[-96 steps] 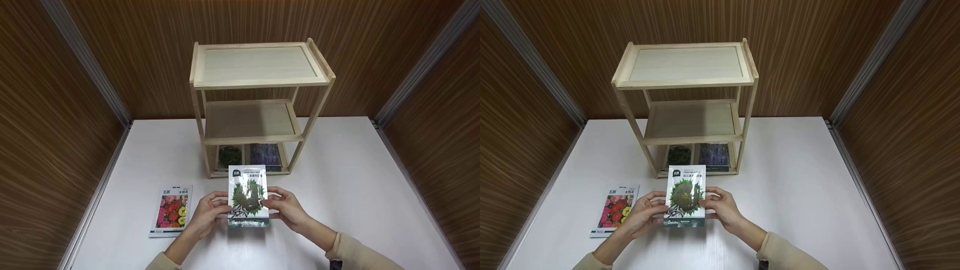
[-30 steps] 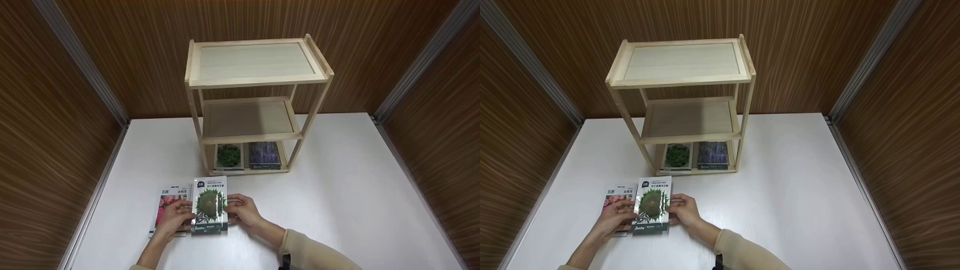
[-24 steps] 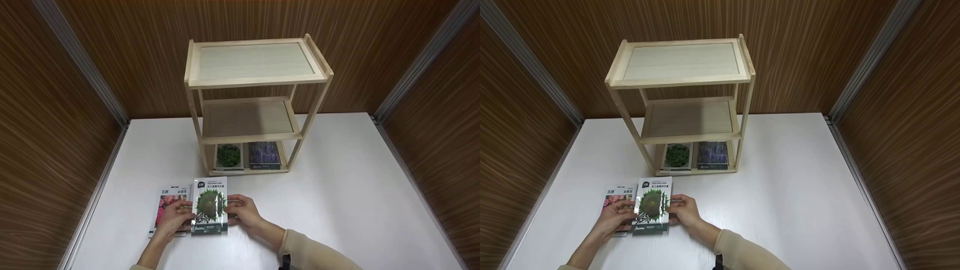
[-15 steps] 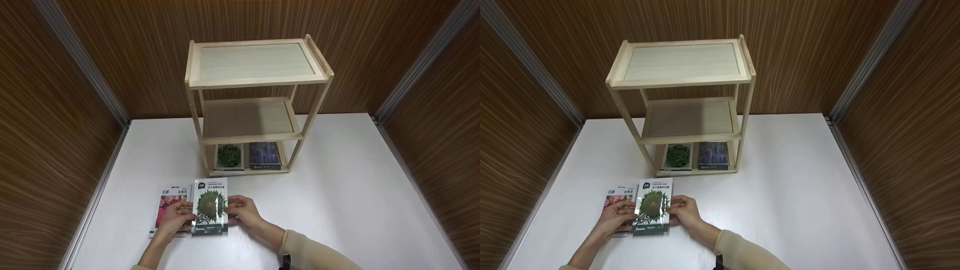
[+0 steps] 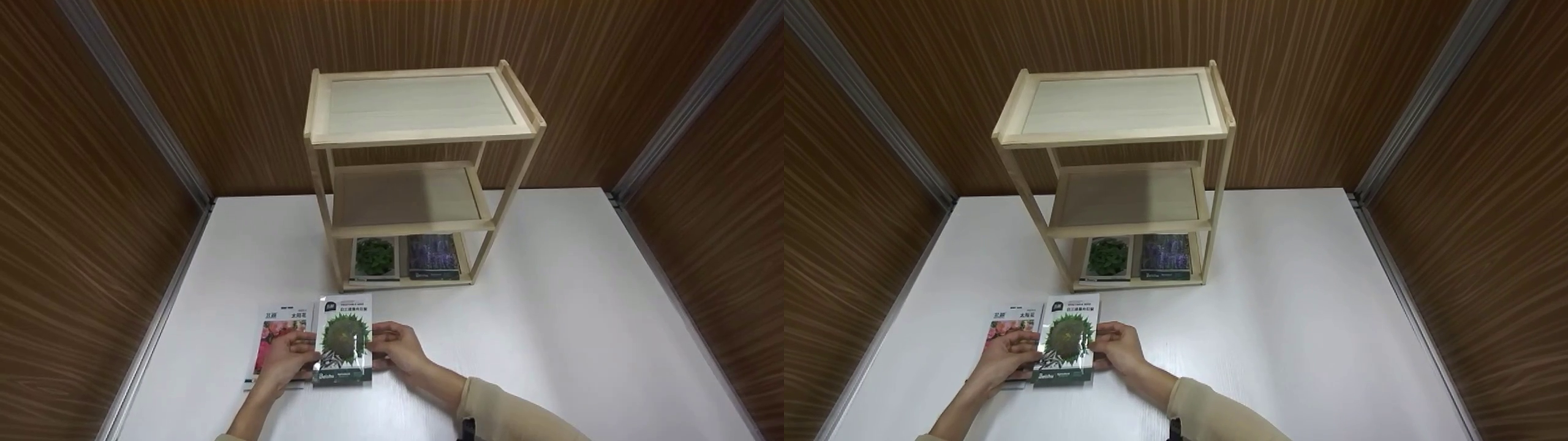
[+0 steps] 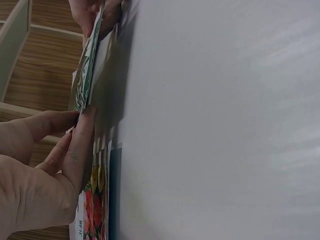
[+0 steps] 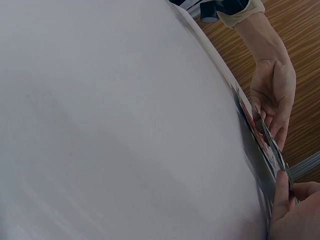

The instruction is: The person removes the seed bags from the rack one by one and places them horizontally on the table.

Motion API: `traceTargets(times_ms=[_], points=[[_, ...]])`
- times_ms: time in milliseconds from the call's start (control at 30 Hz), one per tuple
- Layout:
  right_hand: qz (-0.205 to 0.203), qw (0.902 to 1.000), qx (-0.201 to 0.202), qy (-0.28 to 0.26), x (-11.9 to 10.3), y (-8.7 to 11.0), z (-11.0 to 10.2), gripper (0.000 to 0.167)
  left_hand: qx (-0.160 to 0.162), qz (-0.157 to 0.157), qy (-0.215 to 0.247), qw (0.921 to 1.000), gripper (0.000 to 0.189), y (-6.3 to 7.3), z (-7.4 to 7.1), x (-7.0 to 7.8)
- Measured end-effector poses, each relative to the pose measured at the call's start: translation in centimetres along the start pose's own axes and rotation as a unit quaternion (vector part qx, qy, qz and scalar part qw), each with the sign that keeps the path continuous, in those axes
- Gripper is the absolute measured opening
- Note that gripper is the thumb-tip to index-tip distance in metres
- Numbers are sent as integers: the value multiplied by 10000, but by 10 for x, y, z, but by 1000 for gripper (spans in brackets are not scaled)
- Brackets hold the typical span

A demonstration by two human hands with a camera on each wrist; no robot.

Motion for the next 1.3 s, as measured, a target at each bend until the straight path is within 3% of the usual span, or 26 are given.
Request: traceTargets(times_ms=[533,967,1300], points=[[44,9997,-13,232,-2,1,1,47,19,105,-241,9997,41,2,1,1],[-19,9970,-57,768,-5,-1,0,42,64,253,-625,9977,36,4,2,2],[-40,9918,49,1274,-11,-2,-5,32,171,398,-1309,9904,33,5,2,10]])
Point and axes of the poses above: each hand's wrist, its own y-axis away from the middle knuckle, its own z-axis out of the palm, x = y × z, the point moved 10 cm from there along -y, towards the middle knuckle, and after that the axes turned 15 degrees about y, right-handed, at the moved point
